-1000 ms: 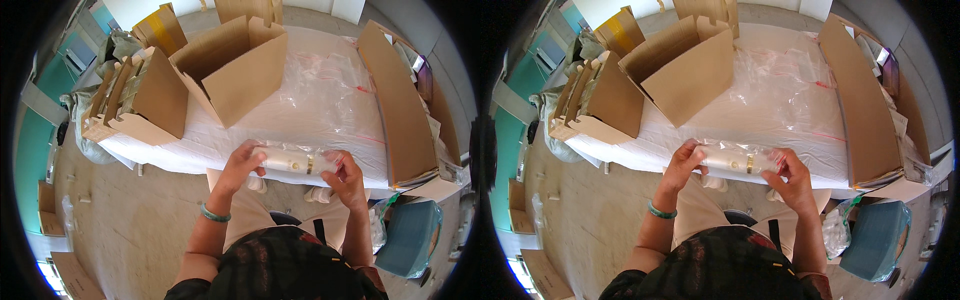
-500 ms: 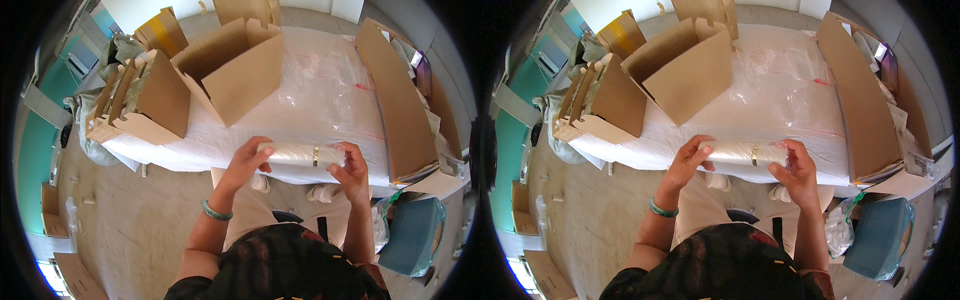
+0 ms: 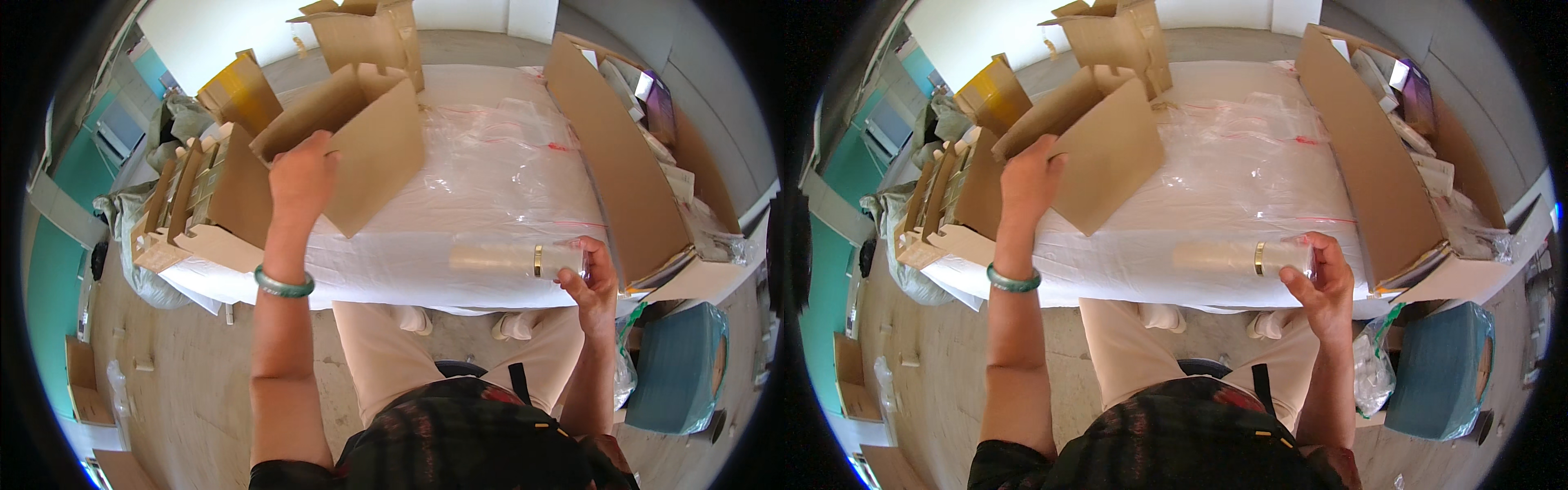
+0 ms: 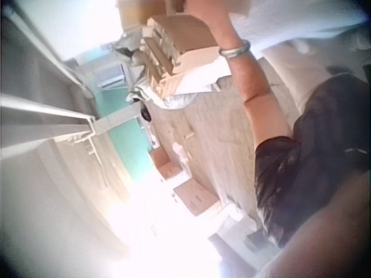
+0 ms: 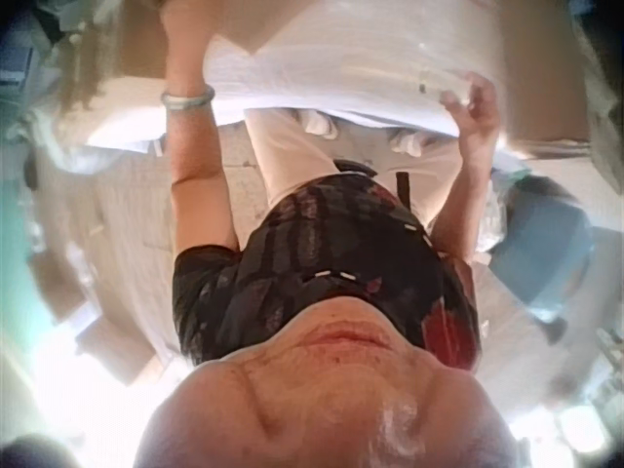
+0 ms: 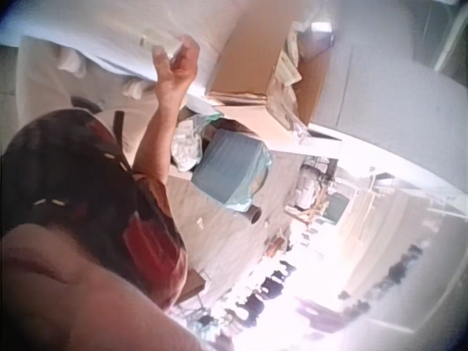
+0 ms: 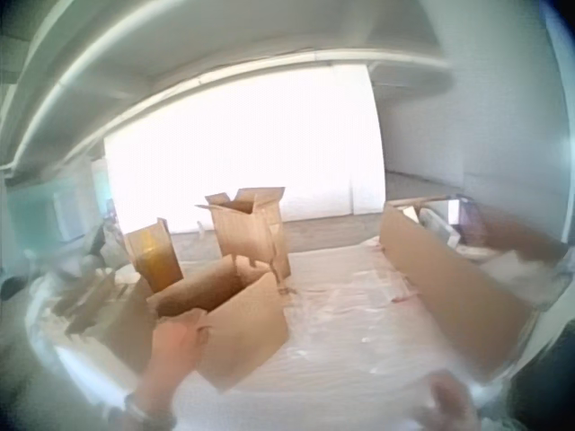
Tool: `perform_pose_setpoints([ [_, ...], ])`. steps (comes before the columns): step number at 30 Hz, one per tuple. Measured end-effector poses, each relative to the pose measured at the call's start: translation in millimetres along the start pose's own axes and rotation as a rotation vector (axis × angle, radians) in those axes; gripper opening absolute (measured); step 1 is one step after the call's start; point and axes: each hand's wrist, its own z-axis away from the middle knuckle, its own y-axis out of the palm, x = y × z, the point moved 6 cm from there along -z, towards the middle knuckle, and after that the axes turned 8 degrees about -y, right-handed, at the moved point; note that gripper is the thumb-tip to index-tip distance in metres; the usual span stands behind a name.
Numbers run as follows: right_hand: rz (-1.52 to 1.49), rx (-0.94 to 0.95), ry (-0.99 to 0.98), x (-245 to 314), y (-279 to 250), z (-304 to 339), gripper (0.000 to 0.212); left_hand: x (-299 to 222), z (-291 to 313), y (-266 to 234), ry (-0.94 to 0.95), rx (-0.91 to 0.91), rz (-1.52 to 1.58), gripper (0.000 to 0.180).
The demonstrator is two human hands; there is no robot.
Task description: The person picks up white bottles from a large box, places each bottle into a clear plastic bag, seals the bag, and then places the bagged bottles into a smaller cardboard box.
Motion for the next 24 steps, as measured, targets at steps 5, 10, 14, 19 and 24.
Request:
perform_pose_setpoints([
  [5, 0.138, -0.176, -0.104, 21.7, -35.8, -0.7, 0.042, -20.9, 24.9, -33.2, -0.072, 0.089, 0.291, 0.021],
  [10, 0.114, -0.430, -0.341, 59.4, -90.5, 2.8, 0.039, -58.6, 54.8, -58.3, 0.262, 0.023, 0.350, 0.016],
  [14, -0.053, -0.553, -0.596, 91.0, -127.3, 8.3, 0.045, -78.4, 75.0, -44.8, 0.411, 0.030, 0.437, 0.017],
  [19, -0.065, -0.384, -0.594, 128.0, -96.0, -6.5, 0.054, -113.1, 85.1, -35.3, 0.506, 0.123, 0.485, 0.015],
  [24, 0.359, -0.106, -0.541, 154.7, -10.2, -53.3, 0.055, -112.6, 103.0, -44.1, 0.478, 0.021, 0.338, 0.020],
])
